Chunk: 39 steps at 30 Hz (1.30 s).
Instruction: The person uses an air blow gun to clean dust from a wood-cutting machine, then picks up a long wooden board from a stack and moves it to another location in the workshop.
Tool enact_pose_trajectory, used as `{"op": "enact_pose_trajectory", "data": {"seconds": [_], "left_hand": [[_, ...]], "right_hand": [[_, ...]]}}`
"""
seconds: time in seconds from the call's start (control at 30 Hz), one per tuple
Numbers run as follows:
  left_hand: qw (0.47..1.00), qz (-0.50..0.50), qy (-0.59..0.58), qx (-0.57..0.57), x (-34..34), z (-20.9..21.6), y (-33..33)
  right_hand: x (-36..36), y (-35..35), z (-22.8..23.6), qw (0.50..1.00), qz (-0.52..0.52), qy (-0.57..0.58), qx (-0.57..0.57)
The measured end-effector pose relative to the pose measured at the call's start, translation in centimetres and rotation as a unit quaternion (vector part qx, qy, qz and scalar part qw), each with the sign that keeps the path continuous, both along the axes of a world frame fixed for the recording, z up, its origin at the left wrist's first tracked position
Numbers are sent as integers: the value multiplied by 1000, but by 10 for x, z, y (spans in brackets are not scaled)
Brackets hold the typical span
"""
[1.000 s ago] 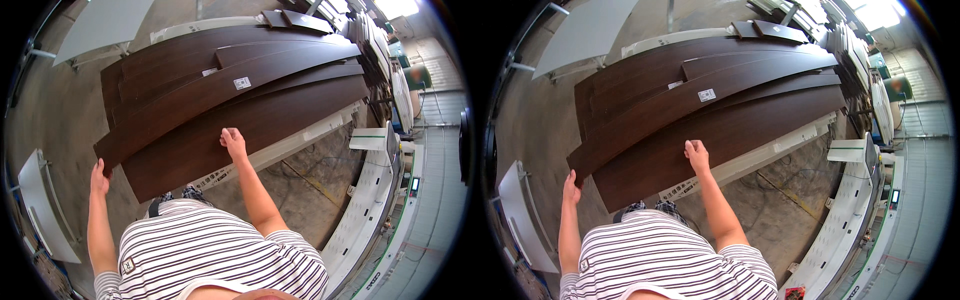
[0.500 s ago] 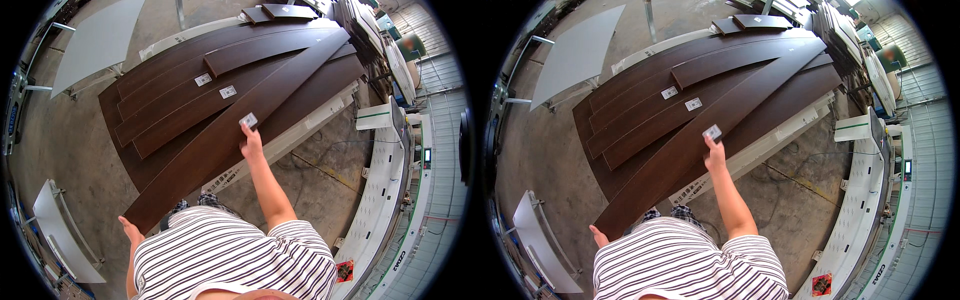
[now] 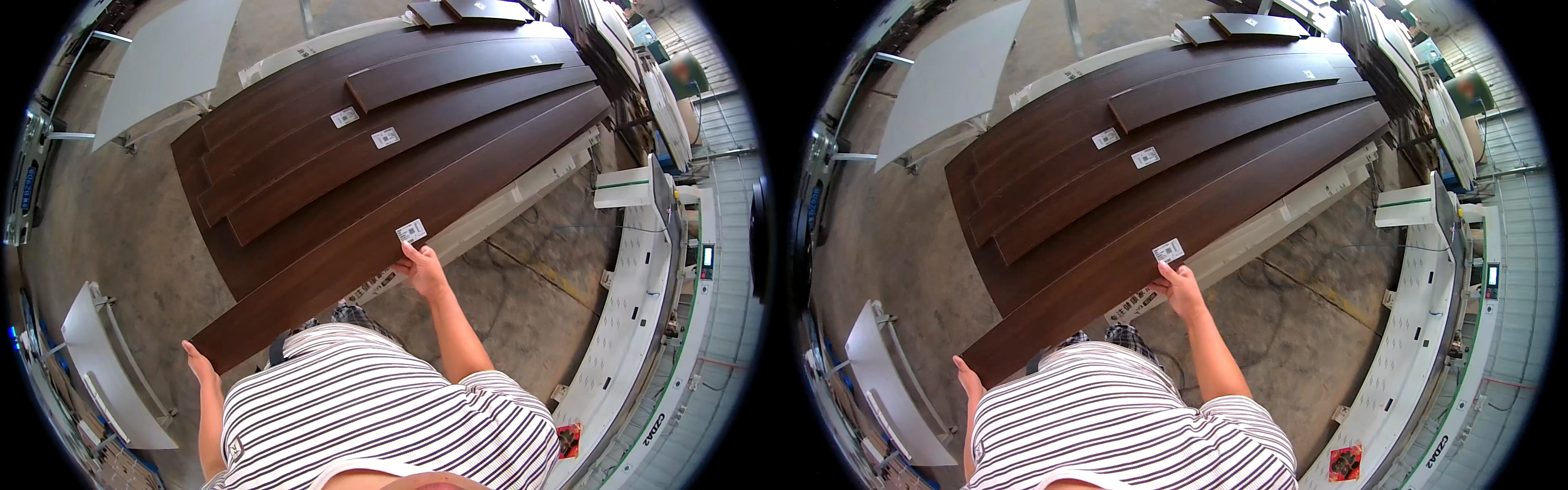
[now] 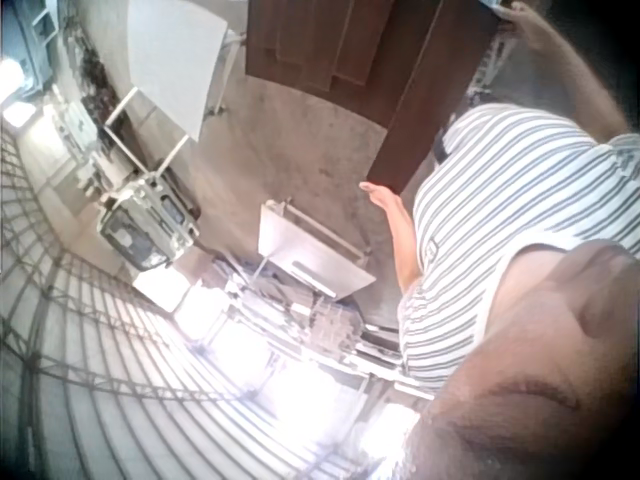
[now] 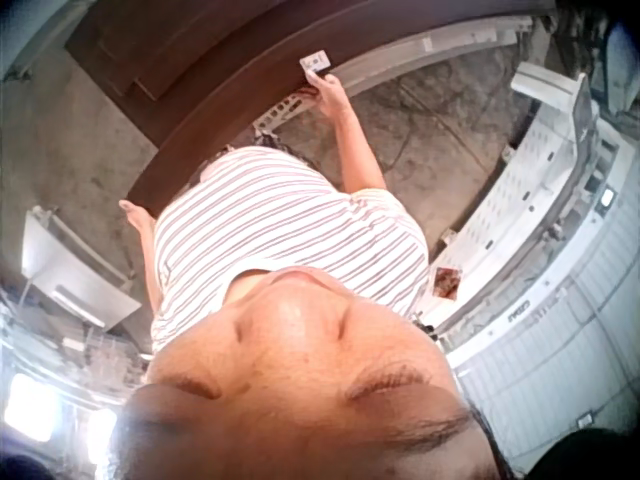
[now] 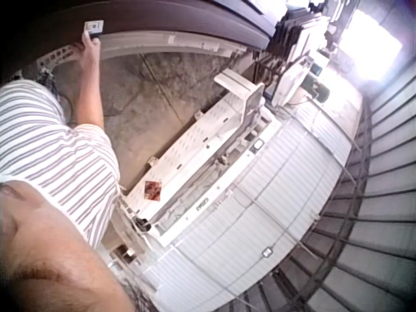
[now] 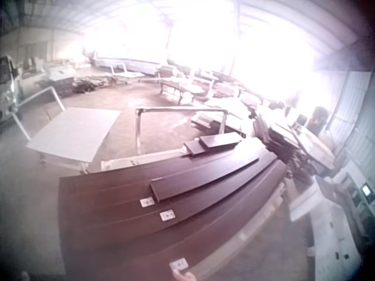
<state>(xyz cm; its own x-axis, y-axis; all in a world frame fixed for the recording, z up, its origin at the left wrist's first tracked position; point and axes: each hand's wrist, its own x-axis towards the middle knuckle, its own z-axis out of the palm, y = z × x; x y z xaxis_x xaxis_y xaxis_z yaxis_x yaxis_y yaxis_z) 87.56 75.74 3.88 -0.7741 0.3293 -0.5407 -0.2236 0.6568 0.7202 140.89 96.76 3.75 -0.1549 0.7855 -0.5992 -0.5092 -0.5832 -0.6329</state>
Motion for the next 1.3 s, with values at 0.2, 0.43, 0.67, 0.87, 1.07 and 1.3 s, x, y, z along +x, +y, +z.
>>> {"op": "enact_pose_trajectory", "data": {"seconds": [0.2, 0.43, 0.67, 0.87, 1.07, 1.3], "left_hand": [[995, -84, 14, -50, -7, -30, 21], [858, -350, 373, -45, -5, -8, 76], [850, -460, 245, 75, 92, 27, 185], [906, -401, 113, 77, 120, -1, 247], [945, -314, 5, 88, 144, 12, 261], [903, -361, -158, 173, 182, 25, 244]], "right_hand": [[18, 25, 8, 959, 82, -266, -55], [13, 25, 5, 913, 92, -397, -32], [13, 22, -14, 933, 62, -353, -18], [10, 21, -19, 942, 36, -333, -1], [4, 18, -13, 944, 17, -329, -6], [6, 21, -13, 944, 18, -328, -32]]}}
